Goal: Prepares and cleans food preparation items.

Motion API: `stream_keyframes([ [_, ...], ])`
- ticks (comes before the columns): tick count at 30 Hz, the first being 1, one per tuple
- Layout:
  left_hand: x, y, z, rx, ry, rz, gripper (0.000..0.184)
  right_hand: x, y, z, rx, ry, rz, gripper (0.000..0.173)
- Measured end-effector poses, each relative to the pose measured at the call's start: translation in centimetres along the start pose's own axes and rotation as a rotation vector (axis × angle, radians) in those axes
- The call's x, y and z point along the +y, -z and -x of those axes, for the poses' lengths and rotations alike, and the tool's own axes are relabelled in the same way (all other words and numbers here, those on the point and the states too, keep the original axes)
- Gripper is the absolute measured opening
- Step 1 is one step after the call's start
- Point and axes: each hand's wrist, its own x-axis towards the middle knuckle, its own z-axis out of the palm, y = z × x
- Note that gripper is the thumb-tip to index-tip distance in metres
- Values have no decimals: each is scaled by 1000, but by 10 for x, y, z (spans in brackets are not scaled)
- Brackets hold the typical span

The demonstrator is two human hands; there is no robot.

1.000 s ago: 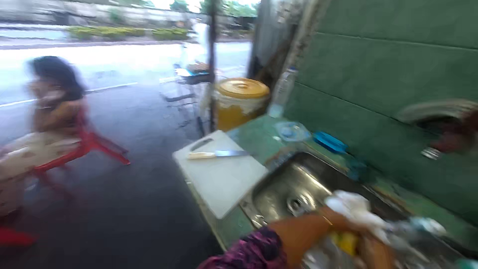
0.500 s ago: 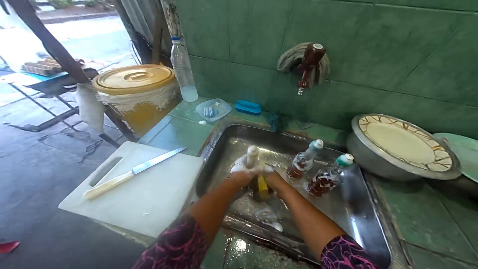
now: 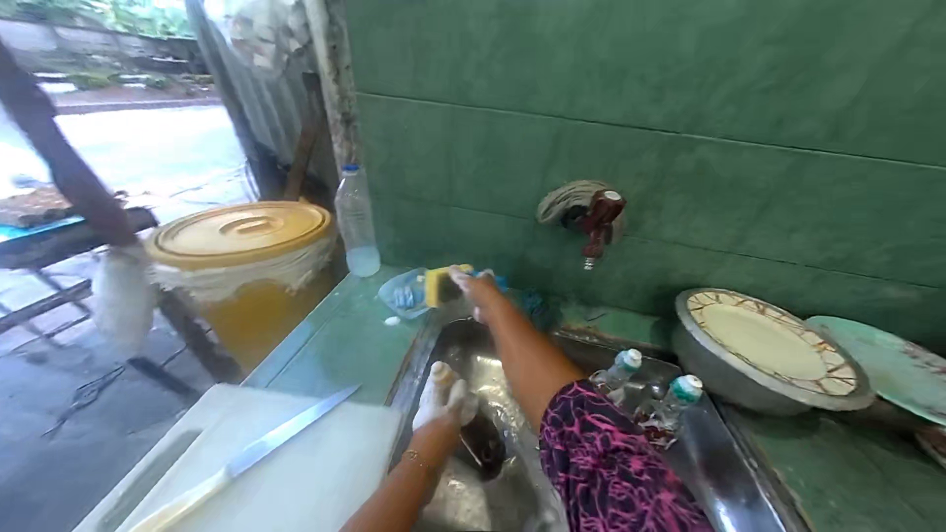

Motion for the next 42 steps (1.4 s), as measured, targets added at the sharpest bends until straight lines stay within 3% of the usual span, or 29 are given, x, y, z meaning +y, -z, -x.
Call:
stream_keyframes([
  [2, 7, 5, -6, -12, -37, -34, 45, -33, 9, 12, 9, 238, 373, 77],
  [4, 15, 1, -16, -44, -71, -26, 45, -78, 44, 32, 81, 490, 743, 62],
  [6, 35, -12, -24, -104, -90, -37, 46, -123, 93, 50, 280, 640, 1024, 49],
  [7, 53, -19, -25, -163, -103, -56, 45, -142, 117, 59, 385, 614, 1149, 48],
  [9, 73, -45, -38, -245, -173, -132, 43, -168, 157, 75, 476, 375, 1379, 53],
  [11, 84, -78, -52, -311, -198, -237, 43, -175, 177, 78, 377, 86, 1574, 58],
  [12, 91, -93, -54, -333, -193, -301, 42, -171, 185, 71, 284, 28, 1590, 60],
  [14, 104, -120, -58, -358, -147, -414, 43, -155, 202, 51, 169, 97, 1470, 56],
  [21, 131, -152, -55, -367, -145, -594, 44, -138, 209, 41, 191, 286, 1131, 37],
  [29, 133, -152, -60, -293, -26, -465, 45, -153, 229, 26, -35, 428, 1357, 44],
  [35, 130, -163, -69, -291, -104, -310, 33, -156, 226, 26, -14, 436, 1346, 45],
  [42, 126, -166, -76, -272, -67, -258, 28, -158, 228, 22, -61, 470, 1357, 41],
])
